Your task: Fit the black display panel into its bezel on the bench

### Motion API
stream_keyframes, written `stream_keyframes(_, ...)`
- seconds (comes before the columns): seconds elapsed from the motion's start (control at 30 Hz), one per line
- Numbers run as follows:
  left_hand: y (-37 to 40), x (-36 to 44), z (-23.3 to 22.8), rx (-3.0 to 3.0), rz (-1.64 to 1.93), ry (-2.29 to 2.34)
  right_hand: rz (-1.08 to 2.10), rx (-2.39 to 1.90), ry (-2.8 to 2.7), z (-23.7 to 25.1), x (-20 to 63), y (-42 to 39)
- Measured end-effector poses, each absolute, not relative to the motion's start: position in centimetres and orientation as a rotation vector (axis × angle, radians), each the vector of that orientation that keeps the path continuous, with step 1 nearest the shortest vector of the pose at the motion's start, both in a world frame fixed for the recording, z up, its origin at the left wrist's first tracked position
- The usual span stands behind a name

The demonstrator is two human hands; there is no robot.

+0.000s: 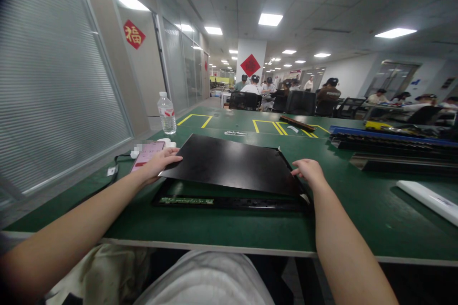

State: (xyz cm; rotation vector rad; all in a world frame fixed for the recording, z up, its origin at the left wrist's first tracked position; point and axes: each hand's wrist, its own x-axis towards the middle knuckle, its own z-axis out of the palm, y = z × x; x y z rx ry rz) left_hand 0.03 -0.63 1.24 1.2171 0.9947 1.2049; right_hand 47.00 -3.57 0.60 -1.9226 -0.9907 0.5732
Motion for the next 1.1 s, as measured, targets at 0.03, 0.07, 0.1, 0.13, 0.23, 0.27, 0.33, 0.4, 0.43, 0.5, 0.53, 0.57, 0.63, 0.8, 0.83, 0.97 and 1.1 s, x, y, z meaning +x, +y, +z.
stream_keyframes(0.03,-0.6,0.0,1.2,1.225,1.194,0.992,0.553,-1.940,-1.018,0.5,47.1,-3.5)
stream_keyframes(0.07,-0.6,0.0,1.1,1.233,1.184,0.989,0.533,-1.959,-1.045,0.3,47.3,-3.4)
stream_keyframes(0.1,-0.6,0.0,1.1,1.239,1.173,0.987,0.511,-1.980,-1.067,0.2,47.5,-3.3)
stream_keyframes(0.13,-0.6,0.0,1.1,1.241,1.165,0.986,0.494,-2.004,-1.087,0.1,47.6,-3.2)
stream_keyframes(0.23,-0.6,0.0,1.1,1.239,1.153,1.004,0.455,-2.073,-1.130,-0.2,47.9,-2.9)
stream_keyframes(0.27,-0.6,0.1,1.2,1.238,1.151,1.018,0.441,-2.096,-1.142,-0.2,47.9,-2.9)
stream_keyframes(0.33,-0.7,0.3,1.2,1.233,1.152,1.050,0.404,-2.136,-1.173,-0.1,47.8,-2.8)
stream_keyframes(0.4,-0.9,0.5,1.3,1.224,1.154,1.076,0.366,-2.170,-1.208,0.2,47.5,-2.9)
stream_keyframes(0.43,-0.9,0.6,1.3,1.219,1.158,1.084,0.353,-2.181,-1.225,0.3,47.4,-3.1)
stream_keyframes(0.5,-1.0,0.8,1.4,1.209,1.170,1.086,0.344,-2.200,-1.246,0.6,47.1,-3.3)
stream_keyframes(0.53,-1.0,0.8,1.4,1.204,1.176,1.082,0.343,-2.209,-1.250,0.7,46.9,-3.4)
stream_keyframes(0.57,-1.0,0.8,1.3,1.199,1.182,1.078,0.340,-2.218,-1.254,0.8,46.8,-3.5)
stream_keyframes(0.63,-0.9,0.8,1.3,1.185,1.188,1.074,0.326,-2.230,-1.270,0.9,46.7,-3.7)
stream_keyframes(0.8,-0.7,0.6,1.0,1.160,1.169,1.068,0.263,-2.251,-1.312,1.0,46.4,-3.7)
stream_keyframes(0.83,-0.6,0.6,1.0,1.153,1.161,1.065,0.255,-2.260,-1.317,1.0,46.4,-3.7)
stream_keyframes(0.97,-0.5,0.4,0.7,1.143,1.138,1.067,0.228,-2.272,-1.347,1.1,46.2,-3.8)
stream_keyframes(1.1,-0.3,0.3,0.5,1.159,1.128,1.053,0.202,-2.288,-1.377,1.0,46.2,-3.7)
